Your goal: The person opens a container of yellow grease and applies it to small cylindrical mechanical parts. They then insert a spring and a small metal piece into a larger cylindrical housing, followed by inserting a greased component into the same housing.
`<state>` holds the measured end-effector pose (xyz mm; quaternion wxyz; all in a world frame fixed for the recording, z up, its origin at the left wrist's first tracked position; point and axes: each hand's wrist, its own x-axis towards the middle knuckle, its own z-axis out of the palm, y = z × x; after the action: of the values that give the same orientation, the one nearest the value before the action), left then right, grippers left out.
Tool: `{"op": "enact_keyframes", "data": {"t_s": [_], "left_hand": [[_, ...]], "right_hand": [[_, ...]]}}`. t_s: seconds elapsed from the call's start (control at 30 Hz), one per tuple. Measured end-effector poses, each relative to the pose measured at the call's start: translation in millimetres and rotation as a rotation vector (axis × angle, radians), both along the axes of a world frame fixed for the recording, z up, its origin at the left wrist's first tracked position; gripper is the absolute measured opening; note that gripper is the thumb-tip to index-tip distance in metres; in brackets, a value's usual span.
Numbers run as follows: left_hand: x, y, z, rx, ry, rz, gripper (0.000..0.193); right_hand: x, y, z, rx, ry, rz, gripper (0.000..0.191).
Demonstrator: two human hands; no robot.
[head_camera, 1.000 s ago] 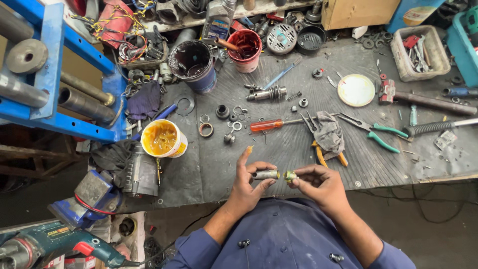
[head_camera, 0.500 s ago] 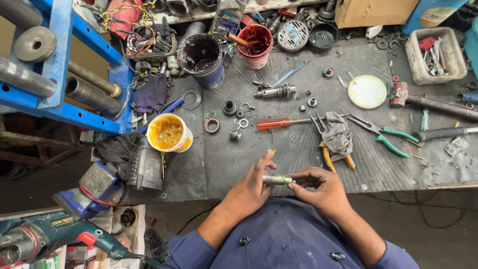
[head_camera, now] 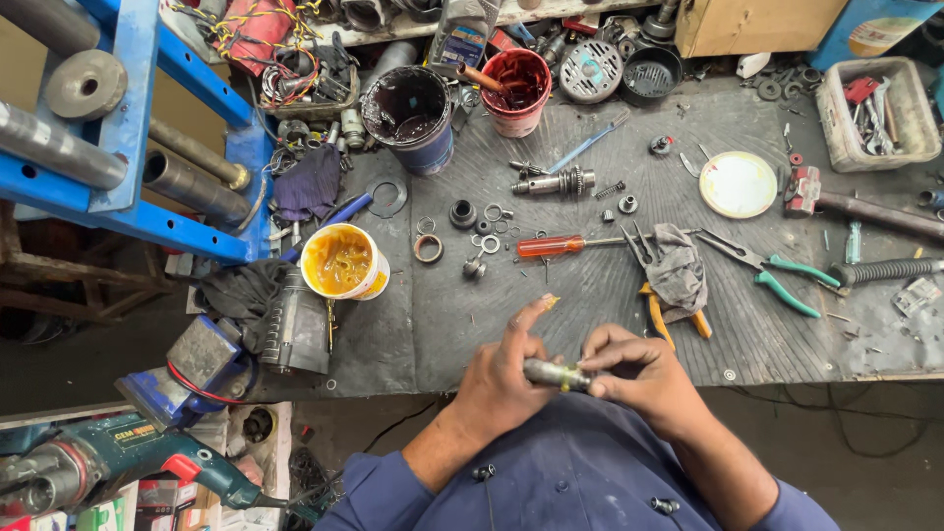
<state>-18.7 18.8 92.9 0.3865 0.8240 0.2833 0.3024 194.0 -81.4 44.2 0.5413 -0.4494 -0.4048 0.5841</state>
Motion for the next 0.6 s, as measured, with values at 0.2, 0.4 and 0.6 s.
{"op": "enact_keyframes", "data": {"t_s": [0.2,0.4,0.6], "left_hand": [[4.9,-13.0,22.3,-0.086,-0.152,-0.081,0.088],[16.6,-22.0,31.0,-0.292,-0.179,-0.131,0.086],[18.3,-26.3,33.6,-0.285,-0.13,-0.058,0.078]], "right_hand": [[-31.8,9.5,41.7,-0.112,0.516,0.082,0.125],[-46.9,18.9,75.7,-0.075,0.618,0.212,0.136],[-52.7,14.0,63.1,-0.084,0.692,0.179,0.134]]}}
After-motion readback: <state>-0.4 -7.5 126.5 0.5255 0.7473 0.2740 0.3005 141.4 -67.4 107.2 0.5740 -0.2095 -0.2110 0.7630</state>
